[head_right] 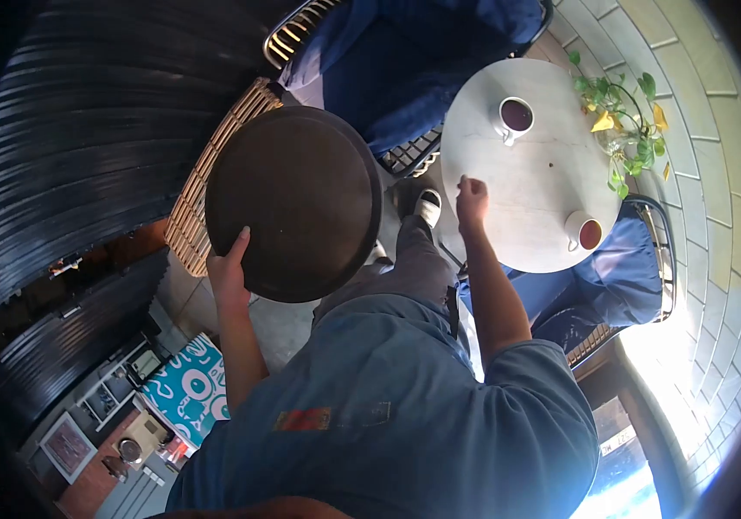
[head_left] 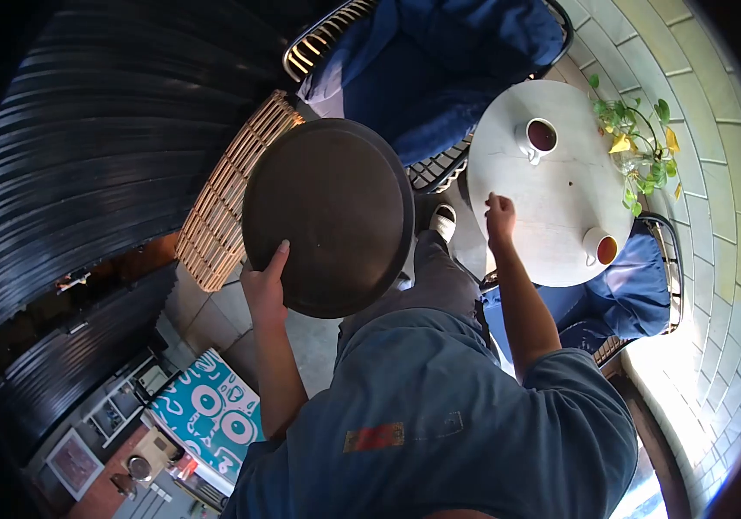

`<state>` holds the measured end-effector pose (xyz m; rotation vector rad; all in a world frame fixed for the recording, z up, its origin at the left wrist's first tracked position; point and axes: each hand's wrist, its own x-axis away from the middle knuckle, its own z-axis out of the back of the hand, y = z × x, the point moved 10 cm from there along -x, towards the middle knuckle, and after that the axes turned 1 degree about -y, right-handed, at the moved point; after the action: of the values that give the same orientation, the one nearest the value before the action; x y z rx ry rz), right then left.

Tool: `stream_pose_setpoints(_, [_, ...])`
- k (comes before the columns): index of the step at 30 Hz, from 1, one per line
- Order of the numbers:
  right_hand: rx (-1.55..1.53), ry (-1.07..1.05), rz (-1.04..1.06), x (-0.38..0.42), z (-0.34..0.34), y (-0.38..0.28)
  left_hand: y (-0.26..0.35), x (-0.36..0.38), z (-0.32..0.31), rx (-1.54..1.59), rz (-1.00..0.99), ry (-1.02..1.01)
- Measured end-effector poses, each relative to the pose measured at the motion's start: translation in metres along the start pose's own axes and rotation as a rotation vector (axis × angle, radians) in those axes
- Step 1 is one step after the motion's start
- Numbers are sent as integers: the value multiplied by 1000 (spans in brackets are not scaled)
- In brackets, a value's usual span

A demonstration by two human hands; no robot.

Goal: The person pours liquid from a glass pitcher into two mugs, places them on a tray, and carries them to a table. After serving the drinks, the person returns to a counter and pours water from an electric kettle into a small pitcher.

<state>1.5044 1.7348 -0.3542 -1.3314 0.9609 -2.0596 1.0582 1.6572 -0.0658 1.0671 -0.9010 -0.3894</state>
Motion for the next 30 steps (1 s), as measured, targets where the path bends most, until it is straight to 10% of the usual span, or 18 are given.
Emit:
stream_pose_setpoints(22, [-434,-1350,-57,446,-352,-140,-69,62,386,729,-195,226])
stream_pose_setpoints(30, [-180,-1318,149,513,-438,-173,-133,90,463,958,-171,511])
